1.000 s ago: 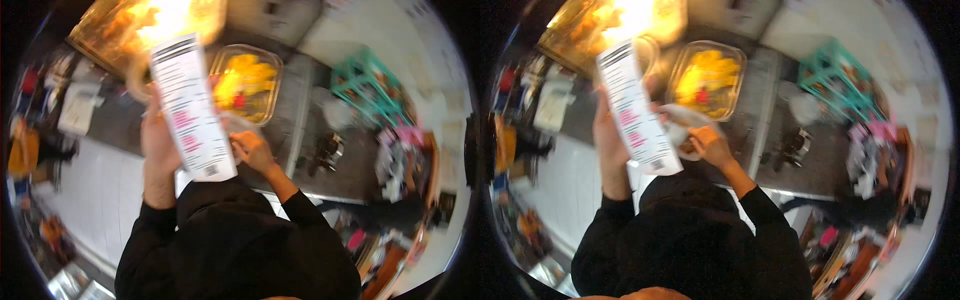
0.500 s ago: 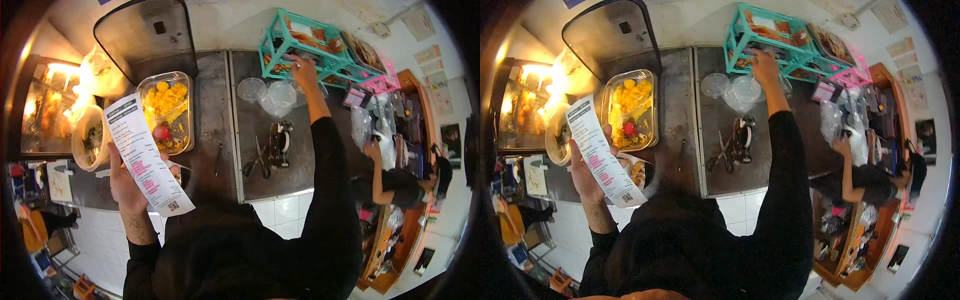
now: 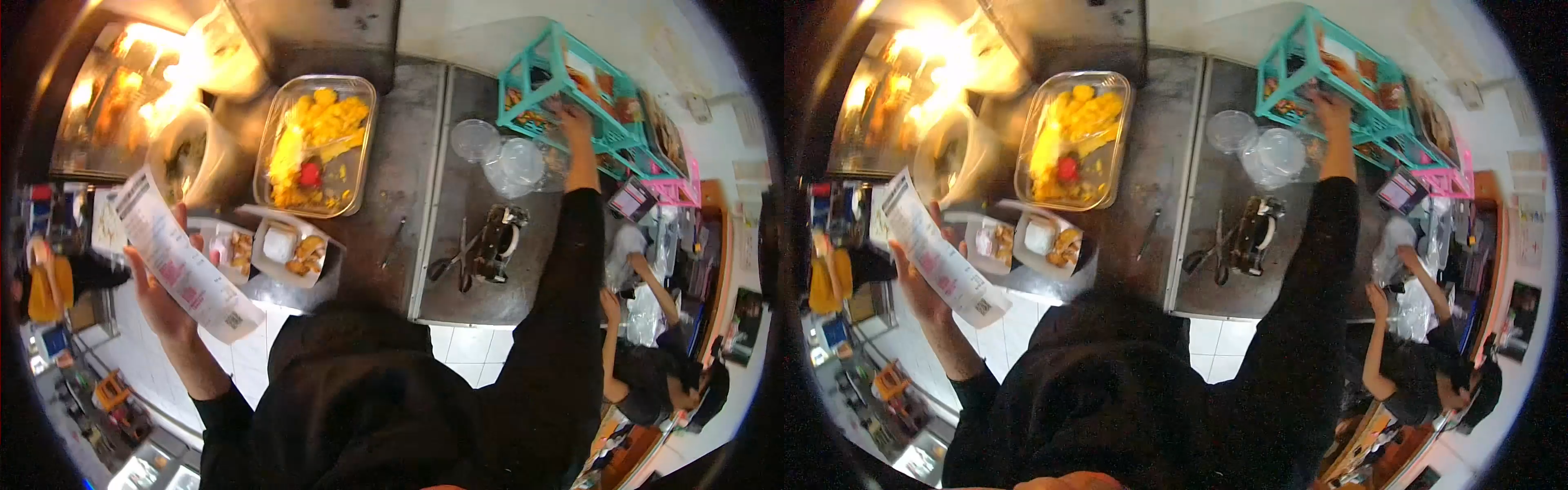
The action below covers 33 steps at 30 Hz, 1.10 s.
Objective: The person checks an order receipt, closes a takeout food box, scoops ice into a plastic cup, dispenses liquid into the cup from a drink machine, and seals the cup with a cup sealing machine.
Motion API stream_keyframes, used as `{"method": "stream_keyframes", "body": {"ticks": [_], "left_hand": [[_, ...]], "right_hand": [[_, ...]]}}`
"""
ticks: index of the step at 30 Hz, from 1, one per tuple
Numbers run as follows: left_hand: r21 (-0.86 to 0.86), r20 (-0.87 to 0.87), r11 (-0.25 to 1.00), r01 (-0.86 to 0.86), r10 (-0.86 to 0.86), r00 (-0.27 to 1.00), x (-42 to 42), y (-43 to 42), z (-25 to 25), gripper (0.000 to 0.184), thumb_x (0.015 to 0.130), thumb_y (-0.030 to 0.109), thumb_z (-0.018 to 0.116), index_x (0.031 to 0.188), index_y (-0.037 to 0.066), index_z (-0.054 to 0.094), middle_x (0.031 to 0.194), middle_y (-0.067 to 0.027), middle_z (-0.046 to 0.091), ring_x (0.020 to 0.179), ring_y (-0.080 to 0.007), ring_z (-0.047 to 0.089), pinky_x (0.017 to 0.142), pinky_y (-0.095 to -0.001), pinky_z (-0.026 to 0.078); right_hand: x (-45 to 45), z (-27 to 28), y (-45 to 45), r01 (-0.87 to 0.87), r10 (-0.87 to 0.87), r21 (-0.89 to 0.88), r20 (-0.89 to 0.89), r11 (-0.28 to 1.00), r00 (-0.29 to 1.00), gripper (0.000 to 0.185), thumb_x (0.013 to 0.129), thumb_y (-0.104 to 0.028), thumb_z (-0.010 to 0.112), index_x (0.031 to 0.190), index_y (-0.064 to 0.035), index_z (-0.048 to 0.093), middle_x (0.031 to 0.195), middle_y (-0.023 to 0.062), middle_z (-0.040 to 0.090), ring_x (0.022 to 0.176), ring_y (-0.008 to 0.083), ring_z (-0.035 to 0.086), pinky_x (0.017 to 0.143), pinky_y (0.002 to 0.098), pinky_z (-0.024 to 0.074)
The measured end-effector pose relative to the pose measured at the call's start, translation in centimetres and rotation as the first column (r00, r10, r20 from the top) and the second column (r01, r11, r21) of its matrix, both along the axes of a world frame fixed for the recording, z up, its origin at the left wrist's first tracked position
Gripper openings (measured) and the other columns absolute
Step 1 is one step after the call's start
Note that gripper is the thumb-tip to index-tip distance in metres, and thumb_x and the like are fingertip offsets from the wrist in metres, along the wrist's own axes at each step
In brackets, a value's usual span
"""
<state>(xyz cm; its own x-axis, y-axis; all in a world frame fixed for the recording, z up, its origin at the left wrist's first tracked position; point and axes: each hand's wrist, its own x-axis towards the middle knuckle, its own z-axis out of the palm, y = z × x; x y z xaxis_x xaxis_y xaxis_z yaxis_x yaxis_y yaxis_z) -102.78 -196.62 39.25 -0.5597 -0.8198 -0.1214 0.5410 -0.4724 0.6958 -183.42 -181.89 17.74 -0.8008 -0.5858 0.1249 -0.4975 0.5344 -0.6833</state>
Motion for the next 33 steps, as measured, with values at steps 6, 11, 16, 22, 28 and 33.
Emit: {"method": "stream_keyframes", "body": {"ticks": [6, 11, 16, 22, 28, 33], "left_hand": [[-0.08, -0.047, 0.98, -0.183, 0.18, 0.983, 6.5, -0.6, 2.0, 0.075, 0.104, 0.059, 0.038, 0.162, 0.016, 0.018, 0.164, -0.0163, 0.028, 0.127, -0.033, 0.053, 0.107, -0.061, 0.045], [-0.103, -0.099, 0.943, -0.318, 0.308, 0.946, 13.0, -0.1, 0.7, 0.07, 0.105, 0.057, 0.035, 0.162, 0.017, 0.023, 0.163, -0.0166, 0.03, 0.122, -0.0343, 0.059, 0.111, -0.0592, 0.042], [0.014, -0.137, 0.955, -0.296, 0.295, 0.946, 17.0, -0.4, -2.3, 0.064, 0.108, 0.052, 0.029, 0.162, 0.018, 0.022, 0.164, -0.0152, 0.029, 0.128, -0.0338, 0.056, 0.114, -0.0571, 0.04], [0.115, -0.214, 0.972, -0.204, 0.225, 0.951, 18.6, -1.7, -3.7, 0.07, 0.105, 0.06, 0.029, 0.159, 0.014, 0.028, 0.159, -0.0167, 0.038, 0.123, -0.0347, 0.06, 0.111, -0.0562, 0.042], [0.195, -0.157, 0.976, -0.097, 0.129, 0.979, 19.9, -2.9, -4.3, 0.068, 0.107, 0.056, 0.03, 0.162, 0.017, 0.02, 0.159, -0.0147, 0.036, 0.123, -0.0329, 0.06, 0.109, -0.0573, 0.046], [0.266, -0.214, 0.948, 0.176, -0.12, 0.97, 16.0, -3.5, -6.2, 0.081, 0.103, 0.065, 0.032, 0.162, 0.012, 0.017, 0.158, -0.0145, 0.039, 0.121, -0.033, 0.062, 0.106, -0.0571, 0.049]], "right_hand": [[5.3, 2.3, 1.2, 0.343, -0.307, -0.251, 0.171, 0.905, 0.936, 0.034, 0.095, -0.019, 0.068, 0.122, 0.0004, 0.065, 0.119, 0.0143, 0.071, 0.106, 0.0274, 0.069, 0.084, 0.0401, 0.0564], [22.4, 4.5, 1.7, -0.04, 0.151, -0.493, 0.187, 0.869, 0.971, 0.02, 0.101, -0.022, 0.064, 0.107, -0.0041, 0.069, 0.109, 0.0101, 0.075, 0.092, 0.0172, 0.071, 0.081, 0.0334, 0.0563], [48.0, 11.9, -2.8, -0.378, 0.493, -0.322, 0.641, 0.868, 0.588, 0.019, 0.104, -0.026, 0.059, 0.103, -0.0072, 0.064, 0.105, 0.013, 0.075, 0.09, 0.0178, 0.072, 0.078, 0.0288, 0.0555], [69.3, 6.5, -12.1, -0.55, 0.782, -0.606, 0.605, 0.575, 0.151, 0.024, 0.099, -0.024, 0.067, 0.103, -0.0006, 0.066, 0.092, 0.0105, 0.075, 0.075, 0.0154, 0.07, 0.07, 0.0278, 0.0544], [76.4, 2.1, -16.7, -0.628, 0.659, -0.313, -0.011, 0.712, 0.752, 0.02, 0.088, -0.02, 0.074, 0.102, -0.0064, 0.07, 0.097, 0.0141, 0.073, 0.088, 0.033, 0.069, 0.08, 0.0403, 0.0551], [68.9, 4.2, -4.5, -0.409, 0.403, -0.274, -0.082, 0.87, 0.912, 0.014, 0.094, -0.019, 0.069, 0.099, -0.0066, 0.068, 0.09, 0.0117, 0.069, 0.087, 0.0304, 0.068, 0.079, 0.0403, 0.0542]]}}
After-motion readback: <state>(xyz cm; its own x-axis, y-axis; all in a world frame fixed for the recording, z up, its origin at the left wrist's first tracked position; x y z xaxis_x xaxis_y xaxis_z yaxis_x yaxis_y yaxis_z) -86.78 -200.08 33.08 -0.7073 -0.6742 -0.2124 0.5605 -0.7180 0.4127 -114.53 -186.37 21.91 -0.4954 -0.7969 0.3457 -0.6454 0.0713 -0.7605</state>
